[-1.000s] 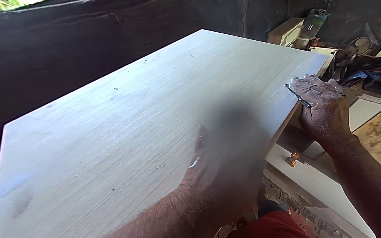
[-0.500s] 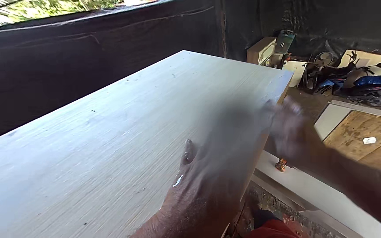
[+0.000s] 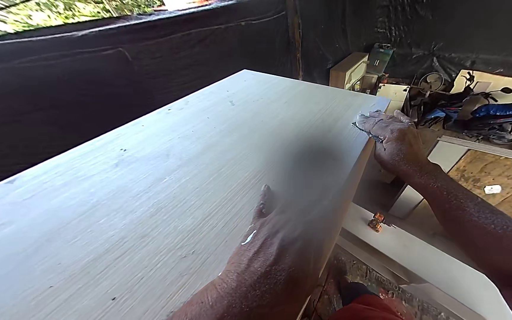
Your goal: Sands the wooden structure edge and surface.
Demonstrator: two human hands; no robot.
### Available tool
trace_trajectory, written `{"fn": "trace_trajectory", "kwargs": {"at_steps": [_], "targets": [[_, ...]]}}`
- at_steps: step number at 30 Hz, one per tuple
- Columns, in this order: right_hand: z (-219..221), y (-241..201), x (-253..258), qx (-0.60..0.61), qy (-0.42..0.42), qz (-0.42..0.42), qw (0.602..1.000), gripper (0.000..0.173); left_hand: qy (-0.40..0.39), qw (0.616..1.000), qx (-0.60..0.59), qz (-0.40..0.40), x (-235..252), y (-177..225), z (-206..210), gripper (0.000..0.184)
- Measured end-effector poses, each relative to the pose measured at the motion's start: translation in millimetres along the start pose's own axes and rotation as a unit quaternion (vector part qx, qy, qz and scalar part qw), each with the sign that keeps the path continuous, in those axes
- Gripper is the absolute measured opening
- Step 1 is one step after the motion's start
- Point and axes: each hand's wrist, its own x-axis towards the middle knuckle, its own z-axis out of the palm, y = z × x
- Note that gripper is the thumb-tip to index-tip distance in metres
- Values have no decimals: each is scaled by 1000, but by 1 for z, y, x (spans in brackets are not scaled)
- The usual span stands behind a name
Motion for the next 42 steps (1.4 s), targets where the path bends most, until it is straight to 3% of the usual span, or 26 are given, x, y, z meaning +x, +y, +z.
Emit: {"fn": "trace_trajectory", "kwargs": {"at_steps": [9, 22, 27, 31, 34, 39, 42], "targets": [[5, 1, -2, 2, 28, -11, 1000, 50, 34, 999, 8, -13, -4, -2, 5, 56], [10, 6, -4, 23, 41, -52, 998, 48, -7, 1000, -2, -14, -1, 0, -7, 51], [10, 15, -3, 63, 40, -72, 995, 45, 5, 1000, 13, -8, 49, 3, -3, 63], [12, 21, -3, 83, 39, -91, 992, 45, 4, 998, 2, -62, 102, 7, 5, 67], [10, 31, 0, 91, 41, -100, 990, 45, -4, 997, 7, -78, 120, 10, 6, 55], [-7, 70, 20, 74, 95, -12, 993, 47, -13, 999, -20, 44, 146, 6, 7, 54], [-8, 82, 23, 79, 124, 17, 989, 51, -47, 995, -31, 77, 174, -2, -1, 66]]}}
